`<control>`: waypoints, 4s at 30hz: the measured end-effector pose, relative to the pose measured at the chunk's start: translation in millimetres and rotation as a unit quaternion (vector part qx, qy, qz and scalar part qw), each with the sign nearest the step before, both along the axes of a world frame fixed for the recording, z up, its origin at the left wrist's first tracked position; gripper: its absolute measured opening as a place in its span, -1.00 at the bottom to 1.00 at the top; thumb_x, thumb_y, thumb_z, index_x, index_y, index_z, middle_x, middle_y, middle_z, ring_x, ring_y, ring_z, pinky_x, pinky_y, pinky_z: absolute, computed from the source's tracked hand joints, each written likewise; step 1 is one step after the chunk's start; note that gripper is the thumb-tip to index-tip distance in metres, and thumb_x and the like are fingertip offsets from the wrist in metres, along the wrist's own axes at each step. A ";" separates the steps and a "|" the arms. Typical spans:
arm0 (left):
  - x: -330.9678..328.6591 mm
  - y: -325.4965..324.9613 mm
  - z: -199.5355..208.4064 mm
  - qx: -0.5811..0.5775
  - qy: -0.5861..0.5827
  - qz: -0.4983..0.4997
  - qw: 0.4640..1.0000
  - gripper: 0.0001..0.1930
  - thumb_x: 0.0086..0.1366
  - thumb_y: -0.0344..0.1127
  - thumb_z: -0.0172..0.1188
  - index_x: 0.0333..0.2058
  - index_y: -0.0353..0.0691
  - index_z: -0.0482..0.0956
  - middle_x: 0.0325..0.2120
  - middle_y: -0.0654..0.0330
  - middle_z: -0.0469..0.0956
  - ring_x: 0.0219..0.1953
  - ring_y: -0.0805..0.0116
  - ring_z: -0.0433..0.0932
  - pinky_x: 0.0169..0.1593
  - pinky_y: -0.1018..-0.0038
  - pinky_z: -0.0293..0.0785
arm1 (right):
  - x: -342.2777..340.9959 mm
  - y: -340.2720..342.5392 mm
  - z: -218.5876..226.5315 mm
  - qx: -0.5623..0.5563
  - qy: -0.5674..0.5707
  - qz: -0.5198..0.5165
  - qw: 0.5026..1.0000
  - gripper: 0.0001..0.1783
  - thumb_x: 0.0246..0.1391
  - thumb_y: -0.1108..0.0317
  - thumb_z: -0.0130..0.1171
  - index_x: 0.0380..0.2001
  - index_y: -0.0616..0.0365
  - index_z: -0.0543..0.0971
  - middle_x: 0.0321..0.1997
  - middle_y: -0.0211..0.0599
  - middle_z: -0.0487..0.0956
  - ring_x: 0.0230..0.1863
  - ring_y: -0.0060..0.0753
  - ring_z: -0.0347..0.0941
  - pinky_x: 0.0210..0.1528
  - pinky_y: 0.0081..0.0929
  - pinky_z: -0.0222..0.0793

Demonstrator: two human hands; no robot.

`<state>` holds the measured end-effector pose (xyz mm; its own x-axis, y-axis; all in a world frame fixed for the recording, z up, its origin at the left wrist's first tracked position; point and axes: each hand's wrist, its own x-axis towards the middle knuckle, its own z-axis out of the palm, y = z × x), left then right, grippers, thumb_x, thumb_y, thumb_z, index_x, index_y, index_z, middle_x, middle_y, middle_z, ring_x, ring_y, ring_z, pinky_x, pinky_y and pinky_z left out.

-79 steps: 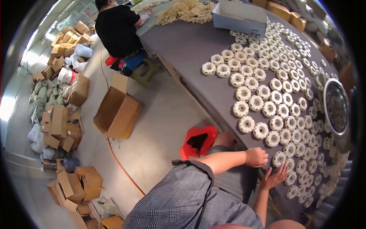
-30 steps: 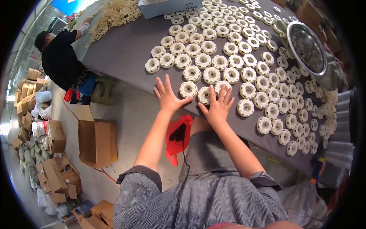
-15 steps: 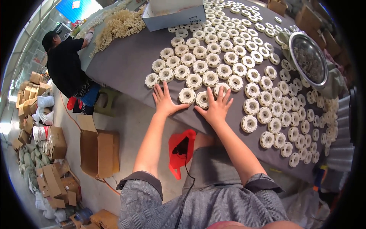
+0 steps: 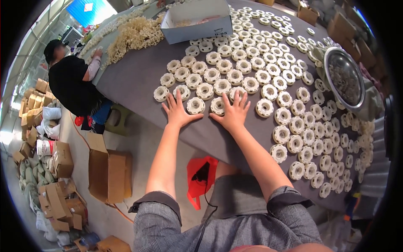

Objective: The person assembles small plastic wheel-like components by hand, inserting springs into the center of circular white plastic parts.

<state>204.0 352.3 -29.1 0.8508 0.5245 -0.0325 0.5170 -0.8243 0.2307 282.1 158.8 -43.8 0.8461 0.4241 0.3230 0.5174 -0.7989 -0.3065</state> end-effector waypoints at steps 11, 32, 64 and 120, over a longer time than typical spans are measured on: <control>26.3 39.1 -14.6 0.034 -0.137 0.025 0.990 0.39 -0.44 0.39 0.33 0.27 -0.18 -0.28 0.25 -0.08 -0.12 0.32 0.15 -0.13 0.26 -0.05 -0.39 | 29.9 35.9 2.2 0.006 0.000 0.030 1.000 0.02 -0.45 -0.37 0.23 0.16 -0.20 0.27 0.28 0.08 0.06 0.33 0.28 -0.28 0.22 0.27 -0.29; 23.4 58.9 -29.5 0.290 -0.330 -0.067 0.896 0.11 -0.21 0.38 0.23 0.20 -0.20 0.02 0.18 0.10 0.12 0.26 0.15 0.04 0.20 -0.07 -0.10 | -166.2 -357.7 52.1 0.080 -0.021 -0.165 0.983 0.02 -0.30 -0.09 0.33 0.19 0.14 0.14 0.28 0.07 0.03 0.31 0.12 -0.09 0.27 -0.05 -0.14; -23.9 -262.7 -23.4 -0.125 -0.216 -0.303 0.920 0.28 -0.32 0.37 0.30 0.25 -0.19 -0.18 0.25 -0.14 -0.20 0.31 -0.04 -0.21 0.24 -0.10 -0.36 | -87.0 -301.8 -0.6 0.018 0.057 -0.147 0.987 0.18 -0.53 -0.39 0.27 0.21 -0.06 0.16 0.31 -0.04 -0.04 0.33 0.20 -0.26 0.22 0.28 -0.35; -16.2 -127.7 -23.0 0.012 -0.329 -0.219 0.919 0.21 -0.24 0.27 0.34 0.24 -0.32 -0.10 0.24 -0.10 -0.11 0.29 -0.04 -0.15 0.28 0.09 -0.20 | -8.7 -182.0 -9.2 0.161 -0.008 0.044 0.986 -0.01 -0.31 -0.41 0.10 0.21 -0.21 0.22 0.37 -0.03 -0.15 0.38 0.14 -0.45 0.25 0.23 -0.62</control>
<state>187.8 224.6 -52.1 0.8122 0.1208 0.5707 -0.1100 -0.9291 0.3532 273.4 -23.3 -53.0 0.8040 0.3698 0.4657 0.5877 -0.6135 -0.5275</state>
